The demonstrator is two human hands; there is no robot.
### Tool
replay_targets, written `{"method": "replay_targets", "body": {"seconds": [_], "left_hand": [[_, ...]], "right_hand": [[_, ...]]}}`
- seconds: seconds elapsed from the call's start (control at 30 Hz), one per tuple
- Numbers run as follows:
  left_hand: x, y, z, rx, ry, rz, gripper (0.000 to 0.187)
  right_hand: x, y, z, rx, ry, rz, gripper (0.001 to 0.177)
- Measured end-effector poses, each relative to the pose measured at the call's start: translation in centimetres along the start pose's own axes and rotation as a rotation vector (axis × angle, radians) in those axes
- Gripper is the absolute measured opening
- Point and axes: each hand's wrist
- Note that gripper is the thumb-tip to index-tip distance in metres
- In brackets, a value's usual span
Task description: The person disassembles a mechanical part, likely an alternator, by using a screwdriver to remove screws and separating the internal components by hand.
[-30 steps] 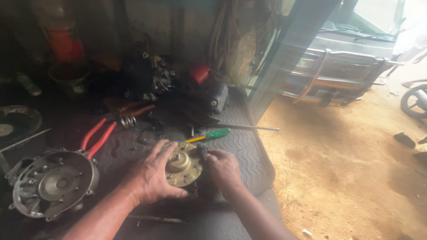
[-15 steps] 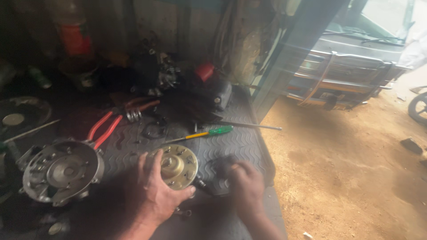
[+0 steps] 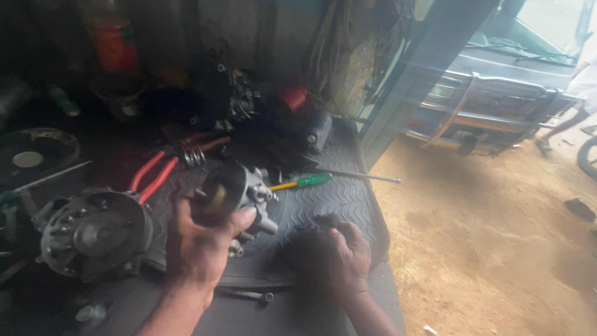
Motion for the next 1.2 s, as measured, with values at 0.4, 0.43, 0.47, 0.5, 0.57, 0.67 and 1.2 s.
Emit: {"method": "replay_targets", "body": {"seconds": [0.4, 0.43, 0.47, 0.5, 0.57, 0.67, 1.2], "left_hand": [[-1.3, -4.7, 0.1, 0.651, -0.126, 0.192, 0.127], [-0.9, -4.2, -0.5, 0.651, -0.135, 0.193, 0.127], [-0.4, -3.4, -1.3, 0.891, -0.142, 0.222, 0.131], [0.3, -2.6, -1.8, 1.128, -0.145, 0.25, 0.135], [1.9, -1.0, -1.7, 1.087, -0.245, 0.271, 0.138], [4.2, 0.7, 0.0, 1.205, -0.492, 0.288, 0.138], [6.2, -3.3, 1.3, 1.035, 0.115, 0.064, 0.062]], "right_hand": [[-0.4, 0.3, 0.8, -0.106, 0.074, -0.153, 0.032], [-0.3, 0.3, 0.8, -0.108, 0.082, -0.15, 0.032], [-0.2, 0.2, 0.7, -0.046, 0.048, -0.072, 0.031], [-0.1, 0.0, 0.6, 0.014, 0.012, 0.001, 0.03], [-0.1, -0.4, 0.6, -0.052, 0.045, -0.079, 0.03], [-0.2, -0.8, 0.7, -0.098, 0.042, -0.122, 0.03], [0.0, -0.3, 0.9, -0.08, 0.036, -0.112, 0.025]]}}
Point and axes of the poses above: each hand's wrist, its own x-axis towards the middle knuckle, its own z-axis out of the palm, y = z × x
